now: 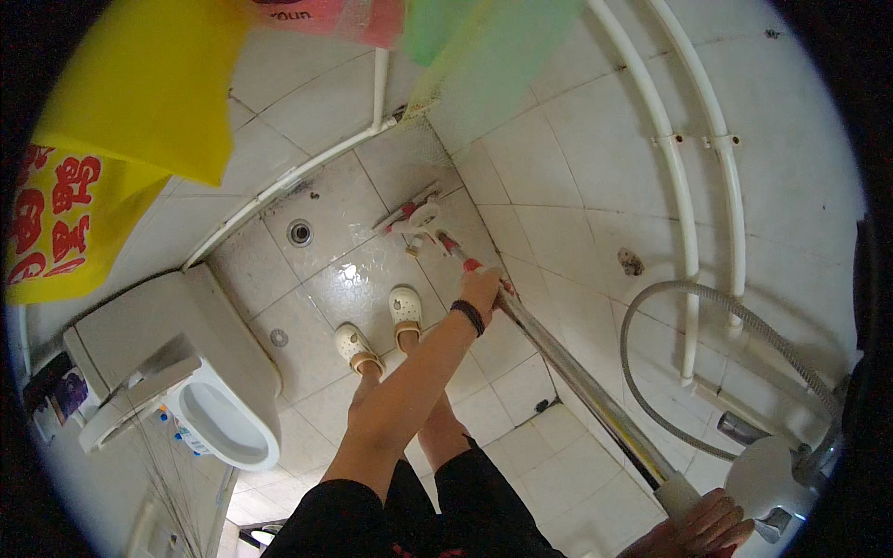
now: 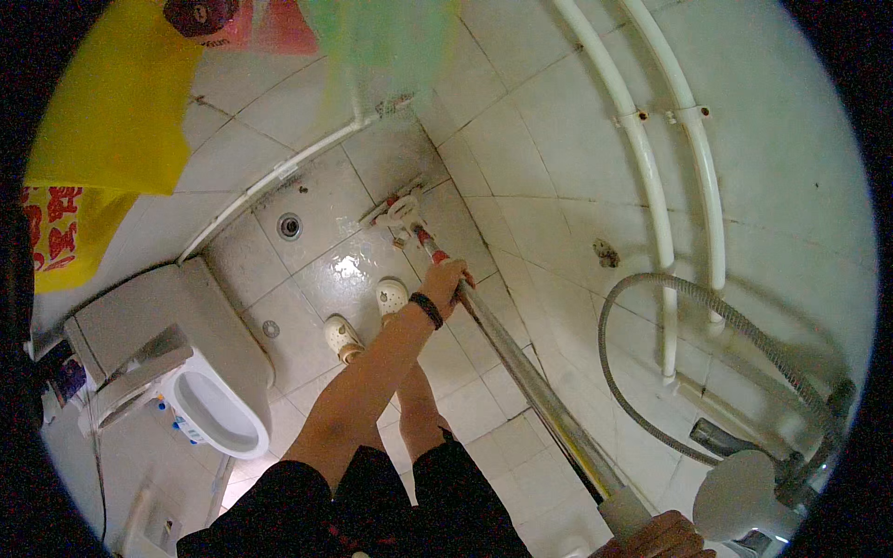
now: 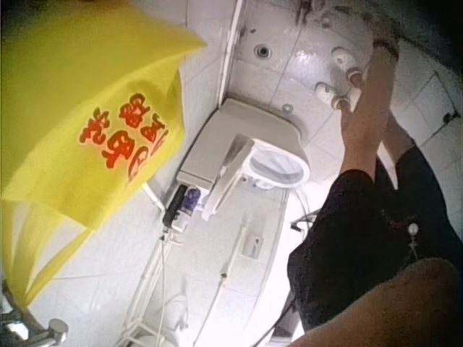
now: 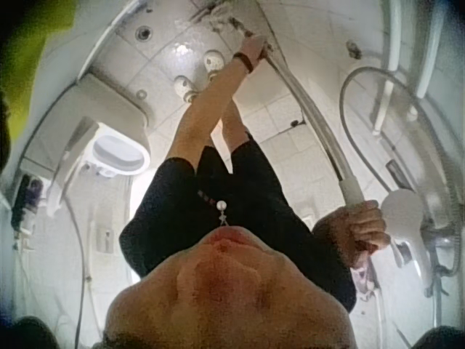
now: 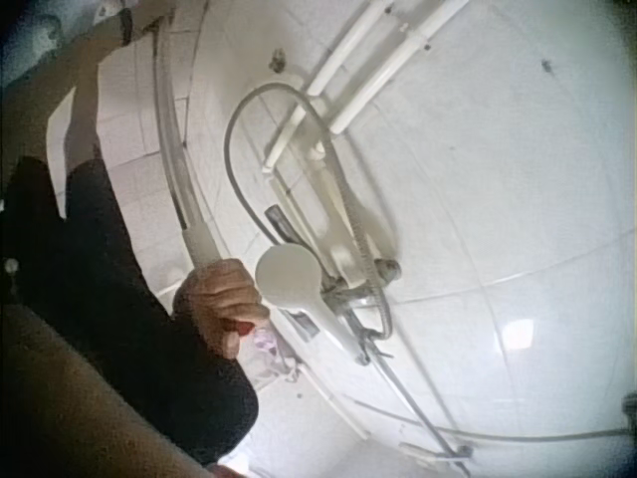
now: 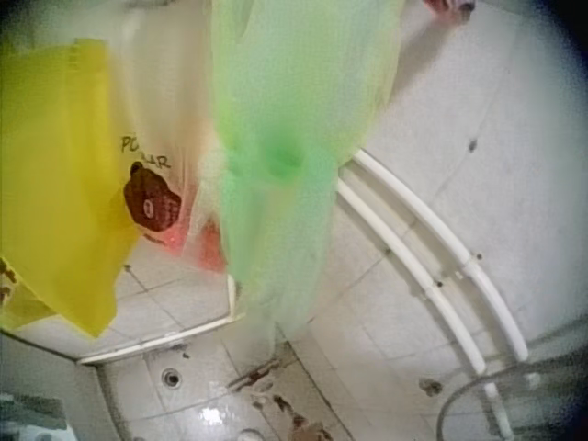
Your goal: The person enters a bathroom, picks up a wet wipe, and places it on the toilet seat. They then use a squeegee to push water across the tiled floor toward the drain, repeatedly moving the tool back and forth to clear the surface.
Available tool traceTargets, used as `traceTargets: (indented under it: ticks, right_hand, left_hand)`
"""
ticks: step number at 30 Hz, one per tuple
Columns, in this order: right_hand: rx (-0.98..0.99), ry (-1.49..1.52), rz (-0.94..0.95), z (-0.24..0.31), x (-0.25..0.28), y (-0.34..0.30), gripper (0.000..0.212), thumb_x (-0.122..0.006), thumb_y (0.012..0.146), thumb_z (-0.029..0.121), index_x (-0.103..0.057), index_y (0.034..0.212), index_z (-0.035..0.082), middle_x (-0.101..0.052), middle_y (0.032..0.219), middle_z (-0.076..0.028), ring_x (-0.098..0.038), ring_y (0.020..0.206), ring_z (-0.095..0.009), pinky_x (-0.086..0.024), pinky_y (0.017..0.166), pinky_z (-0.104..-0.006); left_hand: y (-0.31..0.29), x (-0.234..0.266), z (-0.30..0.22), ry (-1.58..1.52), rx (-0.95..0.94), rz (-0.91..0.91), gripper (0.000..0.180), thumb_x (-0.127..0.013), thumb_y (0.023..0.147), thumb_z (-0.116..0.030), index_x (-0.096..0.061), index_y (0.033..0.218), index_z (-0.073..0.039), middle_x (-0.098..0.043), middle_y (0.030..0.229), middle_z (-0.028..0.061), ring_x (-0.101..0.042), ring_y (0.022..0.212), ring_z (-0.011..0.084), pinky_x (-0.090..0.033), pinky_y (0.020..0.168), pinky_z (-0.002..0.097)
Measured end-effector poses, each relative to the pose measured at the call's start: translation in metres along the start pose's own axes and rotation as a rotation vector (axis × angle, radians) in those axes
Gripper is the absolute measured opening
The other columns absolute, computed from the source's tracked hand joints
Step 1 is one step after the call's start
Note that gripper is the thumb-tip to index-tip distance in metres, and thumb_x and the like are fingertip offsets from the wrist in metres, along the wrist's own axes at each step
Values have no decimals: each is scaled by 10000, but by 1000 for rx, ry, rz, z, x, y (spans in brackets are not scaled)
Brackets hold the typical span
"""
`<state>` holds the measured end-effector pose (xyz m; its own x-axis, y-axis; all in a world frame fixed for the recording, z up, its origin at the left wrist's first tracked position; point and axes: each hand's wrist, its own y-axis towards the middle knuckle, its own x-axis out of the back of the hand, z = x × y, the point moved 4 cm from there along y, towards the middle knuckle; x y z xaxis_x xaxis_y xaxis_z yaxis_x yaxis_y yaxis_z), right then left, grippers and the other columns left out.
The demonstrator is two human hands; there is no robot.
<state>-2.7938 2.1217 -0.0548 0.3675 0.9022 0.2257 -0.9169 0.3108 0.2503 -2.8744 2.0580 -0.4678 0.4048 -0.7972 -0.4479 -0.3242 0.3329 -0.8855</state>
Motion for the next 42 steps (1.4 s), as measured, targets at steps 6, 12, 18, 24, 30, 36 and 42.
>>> traceTargets:
  ticks: [6,12,18,24,30,36,42]
  right_hand:
    - [206,185,62,10,-46,43,254,-328,807,210,-354,602,62,-345,512,-57,-320,434,-154,-348,447,-314]
    - [262,162,611,1,-119,110,122,-360,710,141,-385,628,55,-384,527,-89,-346,397,-175,-329,385,-309]
    - [247,-51,646,-19,-207,125,164,-350,767,161,-330,627,79,-304,513,-38,-265,442,-131,-285,505,-261]
    - [375,5,825,-10,-273,132,136,-315,760,119,-325,630,79,-313,500,-43,-258,413,-123,-280,445,-264]
    - [461,27,1061,4,-296,117,98,-326,733,73,-333,635,69,-353,507,-53,-297,408,-122,-292,430,-264]
    - [447,121,1214,10,-330,89,76,-375,703,19,-354,645,65,-391,525,-57,-317,409,-126,-311,433,-269]
    - [369,140,1293,27,-338,74,75,-392,710,35,-351,661,75,-387,543,-39,-326,421,-124,-305,442,-259]
  left_hand:
    - [12,-26,-32,-300,21,165,165,-459,801,-142,-470,658,-61,-531,583,71,-496,501,127,-365,403,252]
    - [30,-38,-78,-521,23,357,121,-463,787,-56,-401,694,-9,-470,685,80,-479,534,140,-468,506,234]
    - [69,-12,-120,-686,-17,328,172,-502,734,-16,-366,632,-46,-439,662,57,-404,480,108,-433,438,200]
    - [73,22,-162,-865,-9,331,230,-531,742,-104,-379,571,-100,-400,509,-9,-365,403,104,-341,358,231]
    - [66,48,-210,-915,-275,308,221,-547,700,-86,-403,537,-125,-375,459,-40,-347,397,90,-311,376,201]
    - [70,79,-203,-969,-257,425,181,-532,714,-29,-419,587,-91,-419,505,-16,-427,434,84,-403,404,186]
    - [41,103,-198,-903,-319,397,184,-557,715,-89,-425,589,-112,-430,516,-11,-465,460,90,-411,408,175]
